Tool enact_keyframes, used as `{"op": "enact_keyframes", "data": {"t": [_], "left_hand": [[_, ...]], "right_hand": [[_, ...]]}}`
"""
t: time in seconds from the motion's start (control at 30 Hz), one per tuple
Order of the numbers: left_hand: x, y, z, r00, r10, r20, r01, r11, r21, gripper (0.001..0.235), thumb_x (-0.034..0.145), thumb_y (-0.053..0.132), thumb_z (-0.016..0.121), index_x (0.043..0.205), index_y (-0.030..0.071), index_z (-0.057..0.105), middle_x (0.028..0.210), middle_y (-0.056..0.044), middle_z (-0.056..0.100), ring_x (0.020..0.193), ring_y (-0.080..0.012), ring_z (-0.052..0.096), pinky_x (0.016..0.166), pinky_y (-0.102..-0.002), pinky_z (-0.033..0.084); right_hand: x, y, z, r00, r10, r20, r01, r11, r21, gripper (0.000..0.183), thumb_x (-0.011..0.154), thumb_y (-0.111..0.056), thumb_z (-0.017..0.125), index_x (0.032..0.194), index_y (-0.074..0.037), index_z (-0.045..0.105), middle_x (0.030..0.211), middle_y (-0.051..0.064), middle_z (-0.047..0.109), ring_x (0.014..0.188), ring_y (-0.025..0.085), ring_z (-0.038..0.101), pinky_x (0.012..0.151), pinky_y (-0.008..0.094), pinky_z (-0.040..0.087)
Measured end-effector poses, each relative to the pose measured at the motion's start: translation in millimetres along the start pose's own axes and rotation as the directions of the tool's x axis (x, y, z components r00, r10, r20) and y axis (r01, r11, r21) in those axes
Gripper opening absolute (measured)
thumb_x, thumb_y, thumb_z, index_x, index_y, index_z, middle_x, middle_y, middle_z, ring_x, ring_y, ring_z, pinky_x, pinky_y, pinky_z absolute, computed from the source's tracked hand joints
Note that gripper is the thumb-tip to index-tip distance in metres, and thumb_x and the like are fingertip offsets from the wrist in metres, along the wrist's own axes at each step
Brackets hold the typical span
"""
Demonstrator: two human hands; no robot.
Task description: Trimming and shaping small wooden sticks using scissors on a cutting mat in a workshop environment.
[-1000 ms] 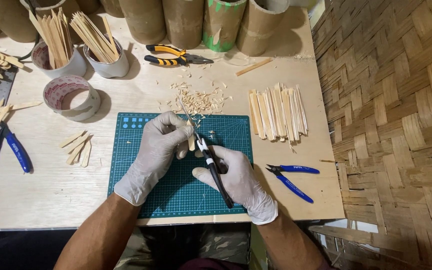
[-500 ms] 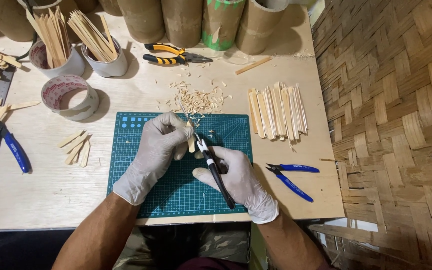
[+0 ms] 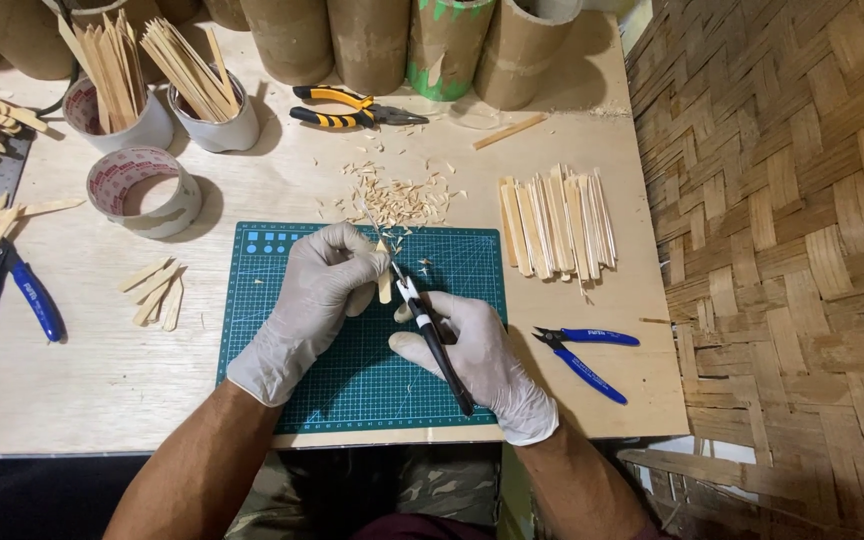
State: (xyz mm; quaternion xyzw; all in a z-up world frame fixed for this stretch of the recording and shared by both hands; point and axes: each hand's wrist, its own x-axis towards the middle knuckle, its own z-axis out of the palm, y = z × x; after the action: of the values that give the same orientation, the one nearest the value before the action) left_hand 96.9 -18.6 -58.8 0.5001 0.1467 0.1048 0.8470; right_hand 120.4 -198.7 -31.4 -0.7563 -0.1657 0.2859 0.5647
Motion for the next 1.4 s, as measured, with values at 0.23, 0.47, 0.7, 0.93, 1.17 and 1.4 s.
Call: {"op": "enact_keyframes", "data": {"t": [0.23, 0.47, 0.7, 0.93, 1.17, 1.4], "left_hand": [[1.0, -2.6, -1.9, 1.000, 0.000, 0.004, 0.000, 1.000, 0.003, 0.019, 0.082, -0.010, 0.074, 0.071, -0.001, 0.061, 0.054, -0.012, 0.057, 0.031, -0.0091, 0.043, 0.031, -0.022, 0.032], [1.1, -5.0, -3.5, 1.000, -0.006, 0.014, 0.006, 1.000, 0.009, 0.018, 0.081, -0.011, 0.074, 0.072, -0.002, 0.062, 0.054, -0.012, 0.059, 0.030, -0.0084, 0.042, 0.031, -0.021, 0.031], [-1.3, -1.3, -3.8, 0.999, -0.044, 0.013, 0.044, 0.998, 0.046, 0.017, 0.081, -0.009, 0.076, 0.072, -0.002, 0.063, 0.053, -0.012, 0.060, 0.031, -0.0065, 0.041, 0.033, -0.020, 0.030], [-3.9, 1.5, -1.4, 0.996, -0.091, 0.012, 0.090, 0.993, 0.070, 0.018, 0.078, -0.010, 0.079, 0.070, -0.004, 0.064, 0.050, -0.012, 0.058, 0.029, -0.0072, 0.039, 0.032, -0.020, 0.028], [-0.2, -9.2, -6.9, 0.990, -0.138, -0.015, 0.139, 0.989, 0.042, 0.017, 0.078, -0.009, 0.080, 0.073, -0.003, 0.065, 0.054, -0.013, 0.061, 0.030, -0.0061, 0.039, 0.032, -0.019, 0.029], [2.0, -10.5, -9.2, 0.979, -0.198, -0.050, 0.200, 0.979, 0.030, 0.016, 0.079, -0.007, 0.080, 0.074, -0.003, 0.065, 0.057, -0.013, 0.062, 0.031, -0.0053, 0.040, 0.033, -0.018, 0.029]], "right_hand": [[0.9, 4.2, -0.3, 1.000, 0.011, -0.001, -0.011, 1.000, 0.001, 0.029, 0.074, -0.025, 0.087, 0.094, -0.006, 0.080, 0.052, 0.008, 0.060, 0.048, 0.013, 0.053, 0.053, 0.025, 0.038], [0.7, 10.1, -0.7, 1.000, 0.021, -0.009, -0.021, 1.000, 0.001, 0.029, 0.071, -0.023, 0.088, 0.092, -0.006, 0.080, 0.056, 0.009, 0.064, 0.049, 0.013, 0.056, 0.055, 0.024, 0.042], [-1.7, -7.3, -4.8, 0.997, 0.038, 0.061, -0.038, 0.999, 0.007, 0.033, 0.074, -0.023, 0.084, 0.098, -0.001, 0.078, 0.051, 0.009, 0.062, 0.043, 0.013, 0.056, 0.050, 0.022, 0.042], [-1.9, -10.7, -5.4, 0.997, 0.030, 0.065, -0.028, 0.999, -0.034, 0.034, 0.073, -0.023, 0.085, 0.097, 0.000, 0.079, 0.051, 0.009, 0.061, 0.043, 0.014, 0.058, 0.049, 0.022, 0.043], [-1.2, -12.7, -5.4, 0.994, 0.093, 0.056, -0.090, 0.994, -0.054, 0.026, 0.075, -0.023, 0.083, 0.087, 0.000, 0.077, 0.046, 0.009, 0.058, 0.041, 0.015, 0.056, 0.047, 0.022, 0.040], [-5.9, -39.5, -3.0, 0.976, 0.212, 0.045, -0.211, 0.977, -0.029, 0.026, 0.076, -0.023, 0.081, 0.081, 0.001, 0.075, 0.042, 0.010, 0.057, 0.037, 0.014, 0.054, 0.044, 0.021, 0.037]]}}
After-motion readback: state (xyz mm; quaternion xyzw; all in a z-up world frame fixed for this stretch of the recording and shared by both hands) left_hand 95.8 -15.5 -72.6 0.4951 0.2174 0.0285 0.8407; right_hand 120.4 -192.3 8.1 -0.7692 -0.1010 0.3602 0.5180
